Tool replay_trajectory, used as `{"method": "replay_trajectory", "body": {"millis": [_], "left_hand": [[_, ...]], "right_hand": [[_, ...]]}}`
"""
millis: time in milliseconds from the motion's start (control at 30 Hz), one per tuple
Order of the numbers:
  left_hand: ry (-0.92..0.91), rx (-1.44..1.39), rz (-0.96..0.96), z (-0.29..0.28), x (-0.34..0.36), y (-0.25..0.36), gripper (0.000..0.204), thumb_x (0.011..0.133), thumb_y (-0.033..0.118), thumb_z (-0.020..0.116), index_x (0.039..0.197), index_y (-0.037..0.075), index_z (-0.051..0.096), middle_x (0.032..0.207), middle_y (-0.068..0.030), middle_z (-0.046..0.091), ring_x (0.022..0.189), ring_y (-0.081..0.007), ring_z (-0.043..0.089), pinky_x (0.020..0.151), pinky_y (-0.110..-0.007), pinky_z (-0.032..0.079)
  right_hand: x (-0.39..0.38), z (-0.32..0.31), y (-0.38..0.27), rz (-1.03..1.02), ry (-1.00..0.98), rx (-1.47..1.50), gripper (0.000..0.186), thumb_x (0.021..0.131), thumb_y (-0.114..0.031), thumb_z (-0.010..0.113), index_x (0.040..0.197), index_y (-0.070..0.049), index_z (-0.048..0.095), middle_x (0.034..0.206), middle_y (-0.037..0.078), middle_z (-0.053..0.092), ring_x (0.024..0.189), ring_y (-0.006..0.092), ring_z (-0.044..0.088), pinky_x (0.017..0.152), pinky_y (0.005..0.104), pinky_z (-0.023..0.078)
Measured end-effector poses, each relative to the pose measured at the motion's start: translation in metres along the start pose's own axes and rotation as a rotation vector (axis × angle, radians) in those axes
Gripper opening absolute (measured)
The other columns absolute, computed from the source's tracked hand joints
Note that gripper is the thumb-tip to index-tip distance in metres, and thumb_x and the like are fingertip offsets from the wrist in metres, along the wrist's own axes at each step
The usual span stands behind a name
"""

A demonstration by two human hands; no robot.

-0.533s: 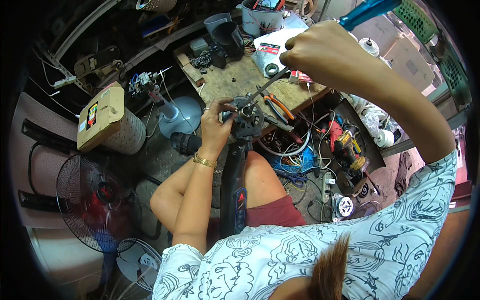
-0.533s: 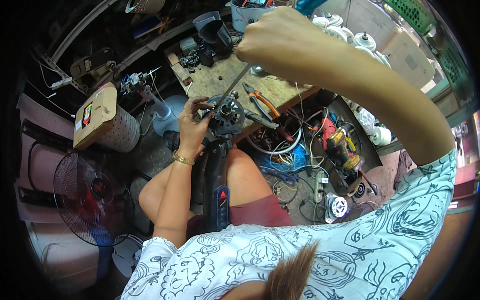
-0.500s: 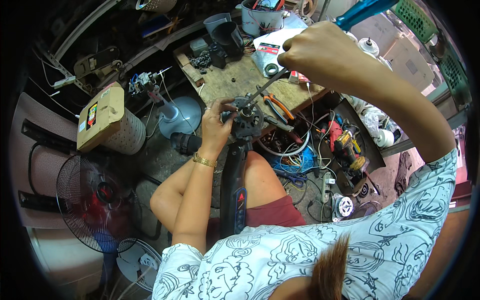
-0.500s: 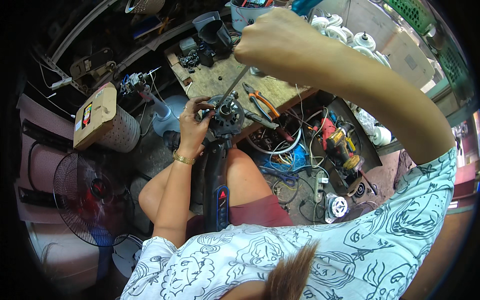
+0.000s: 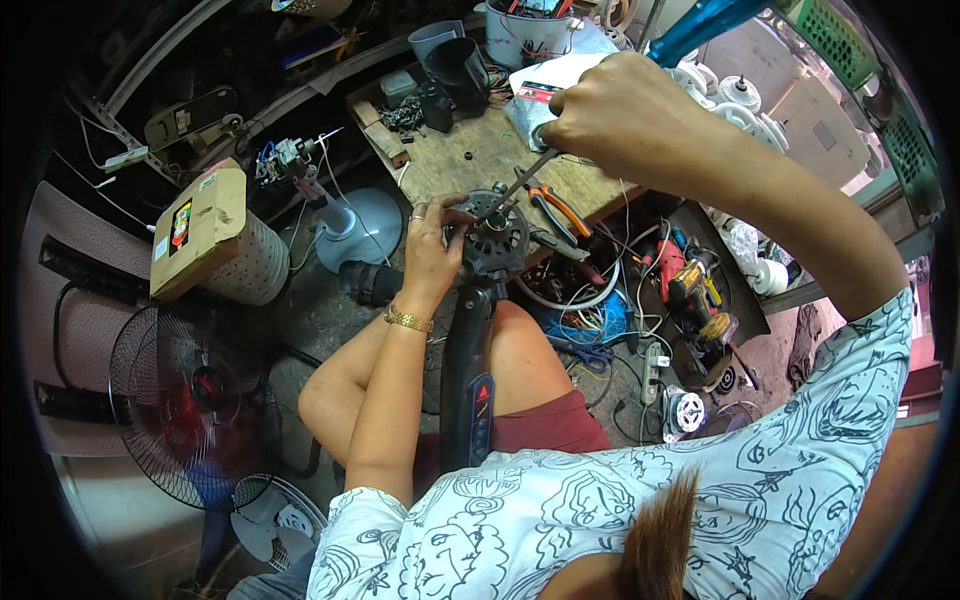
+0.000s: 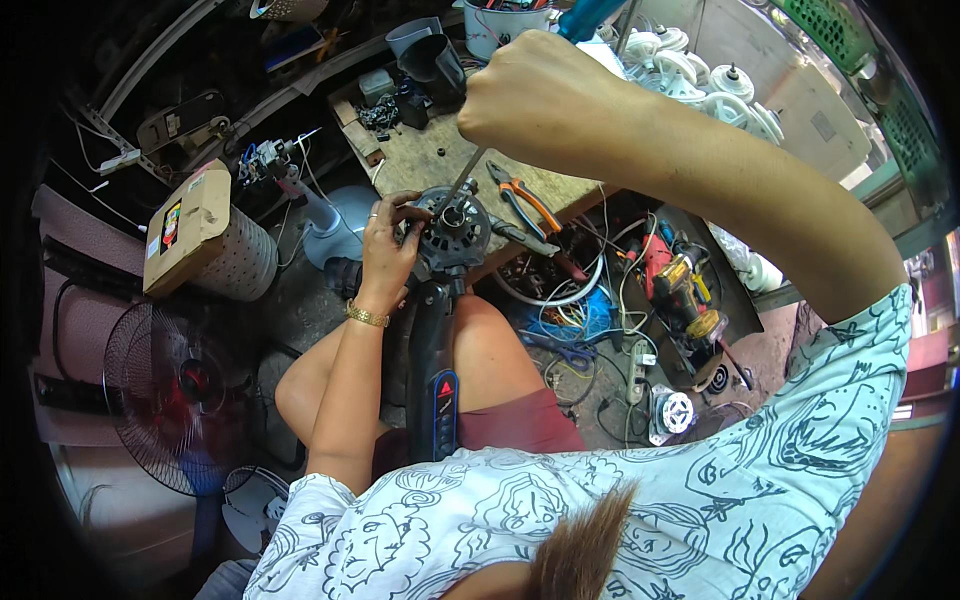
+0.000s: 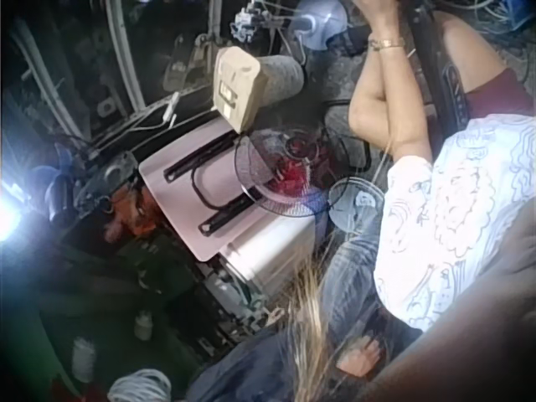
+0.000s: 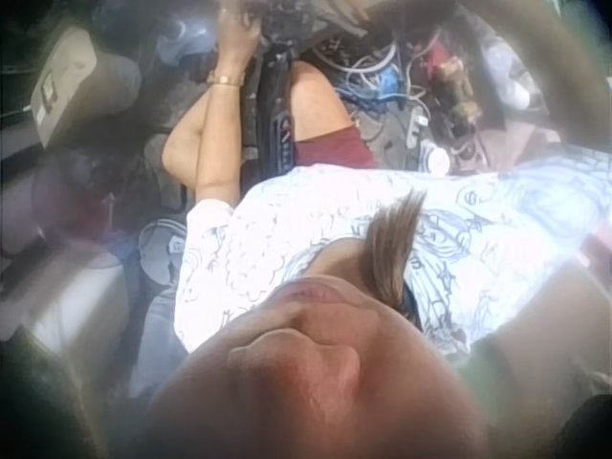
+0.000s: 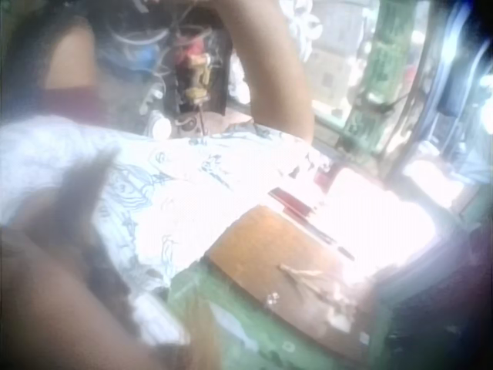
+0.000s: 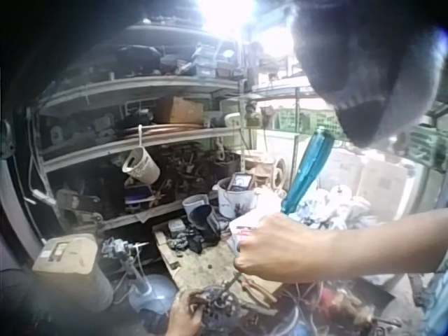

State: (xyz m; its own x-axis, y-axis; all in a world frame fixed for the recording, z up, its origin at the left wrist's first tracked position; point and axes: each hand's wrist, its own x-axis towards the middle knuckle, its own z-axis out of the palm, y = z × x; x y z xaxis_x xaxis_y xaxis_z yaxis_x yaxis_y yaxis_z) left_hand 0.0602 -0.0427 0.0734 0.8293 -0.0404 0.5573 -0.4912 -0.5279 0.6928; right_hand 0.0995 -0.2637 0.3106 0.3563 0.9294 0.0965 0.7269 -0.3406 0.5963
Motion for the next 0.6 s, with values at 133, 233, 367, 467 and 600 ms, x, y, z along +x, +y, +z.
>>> {"method": "replay_trajectory", "body": {"millis": [133, 233, 367, 467, 600], "left_hand": [[0.172, 0.223, 0.091, 0.010, 0.000, 0.000, 0.038, 0.082, -0.005, 0.063, 0.118, 0.003, 0.056, 0.107, -0.0140, 0.068, 0.101, -0.0274, 0.062, 0.090, -0.037, 0.046], [0.149, -0.335, -0.321, 0.019, -0.009, -0.015, 0.033, 0.089, 0.002, 0.062, 0.121, -0.002, 0.058, 0.115, -0.0181, 0.065, 0.106, -0.0272, 0.065, 0.093, -0.036, 0.050], [0.179, -0.254, -0.340, 0.023, -0.013, -0.018, 0.030, 0.087, 0.001, 0.063, 0.117, -0.002, 0.062, 0.112, -0.0183, 0.068, 0.106, -0.0280, 0.066, 0.092, -0.036, 0.050], [0.156, -0.181, -0.327, 0.022, -0.011, -0.013, 0.030, 0.088, -0.002, 0.062, 0.118, -0.004, 0.061, 0.112, -0.0141, 0.067, 0.102, -0.0197, 0.064, 0.091, -0.031, 0.049], [0.163, -0.110, -0.346, 0.021, -0.011, -0.004, 0.030, 0.087, -0.001, 0.064, 0.117, -0.004, 0.062, 0.110, -0.0147, 0.069, 0.096, -0.0197, 0.066, 0.088, -0.031, 0.050]], "right_hand": [[0.009, -0.007, 0.003, -0.085, 0.041, 0.010, 0.010, 0.062, -0.009, 0.072, 0.071, -0.008, 0.068, 0.069, 0.008, 0.066, 0.070, 0.0268, 0.069, 0.058, 0.0378, 0.053], [0.022, -0.018, 0.001, -0.120, 0.053, 0.015, 0.006, 0.064, -0.008, 0.071, 0.069, -0.007, 0.068, 0.069, 0.010, 0.067, 0.070, 0.0274, 0.070, 0.058, 0.0378, 0.053], [0.026, -0.023, -0.002, -0.096, -0.028, 0.019, 0.005, 0.066, -0.008, 0.071, 0.069, -0.006, 0.068, 0.069, 0.012, 0.068, 0.070, 0.0287, 0.070, 0.059, 0.0375, 0.053], [0.021, -0.024, 0.000, -0.100, -0.022, 0.024, 0.007, 0.065, -0.009, 0.072, 0.071, -0.006, 0.068, 0.069, 0.012, 0.068, 0.069, 0.0288, 0.070, 0.059, 0.0377, 0.053], [0.024, -0.019, 0.003, -0.082, -0.077, -0.005, 0.010, 0.065, -0.010, 0.073, 0.073, -0.006, 0.068, 0.069, 0.011, 0.068, 0.070, 0.0282, 0.070, 0.059, 0.0378, 0.053]]}}
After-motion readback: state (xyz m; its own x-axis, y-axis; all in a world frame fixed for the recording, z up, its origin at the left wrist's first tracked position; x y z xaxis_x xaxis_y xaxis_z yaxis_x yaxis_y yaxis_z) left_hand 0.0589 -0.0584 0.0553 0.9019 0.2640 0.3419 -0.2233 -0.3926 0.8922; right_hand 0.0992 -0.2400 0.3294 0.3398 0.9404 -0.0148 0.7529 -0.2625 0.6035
